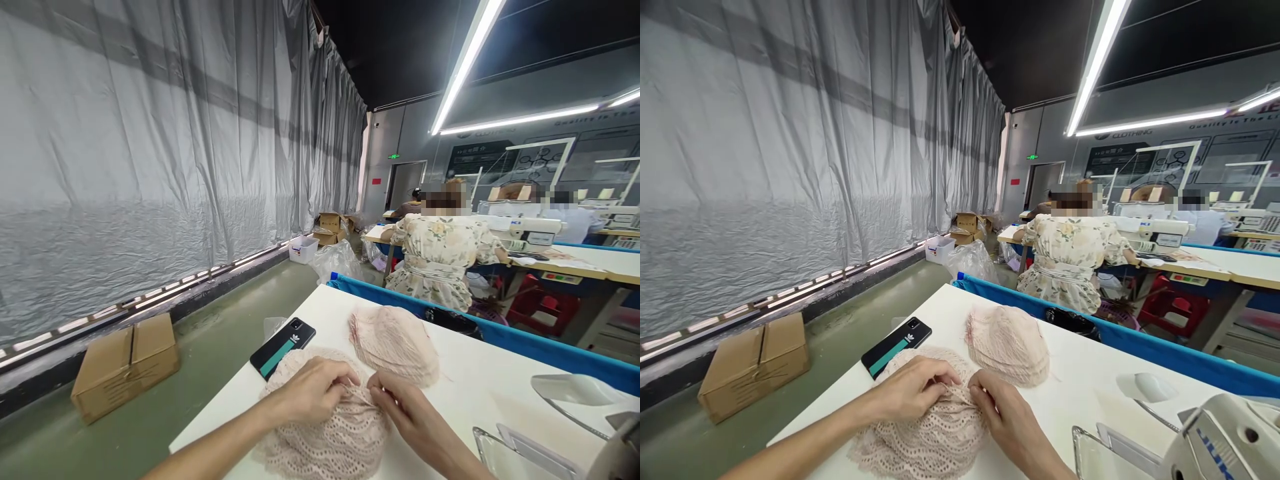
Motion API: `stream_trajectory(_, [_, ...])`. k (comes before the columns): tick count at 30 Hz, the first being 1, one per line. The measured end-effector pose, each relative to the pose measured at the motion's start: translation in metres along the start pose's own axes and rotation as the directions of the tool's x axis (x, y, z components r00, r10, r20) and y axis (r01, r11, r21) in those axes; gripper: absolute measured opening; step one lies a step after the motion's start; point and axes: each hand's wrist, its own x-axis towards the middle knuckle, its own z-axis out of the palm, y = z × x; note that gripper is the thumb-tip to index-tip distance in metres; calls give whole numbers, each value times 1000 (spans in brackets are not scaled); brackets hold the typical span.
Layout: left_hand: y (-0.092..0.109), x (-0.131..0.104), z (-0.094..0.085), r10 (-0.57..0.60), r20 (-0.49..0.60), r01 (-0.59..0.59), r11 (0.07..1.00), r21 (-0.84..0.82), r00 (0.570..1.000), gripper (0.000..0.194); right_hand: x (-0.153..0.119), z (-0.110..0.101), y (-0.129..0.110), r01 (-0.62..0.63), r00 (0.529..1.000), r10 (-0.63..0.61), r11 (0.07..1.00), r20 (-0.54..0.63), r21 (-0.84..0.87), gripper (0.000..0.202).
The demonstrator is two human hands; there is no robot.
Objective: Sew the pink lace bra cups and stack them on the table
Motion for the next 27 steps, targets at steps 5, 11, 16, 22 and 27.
stream_trajectory(5, [-2,8,2,-57,-97,54,998,-34,994,26,-7,0,-7,98,993,-103,991,-49,-89,18])
stream_trajectory(11, [-3,7,4,-136,-151,125,989,-84,979,24,-10,5,-10,187,976,-206,960,-72,-209,16])
stream_trajectory(16, [-3,3,2,-136,-85,121,980,-158,987,21,-4,6,-6,214,967,-236,958,-99,-191,19])
stream_trajectory(22, [14,-8,-11,-117,-163,78,971,-225,980,22,14,-17,-36,277,928,-316,940,-200,-199,23])
stream_trajectory(27, [56,-53,-21,84,-216,-166,903,-396,973,33,-15,-58,-96,368,917,-386,916,-100,-159,16])
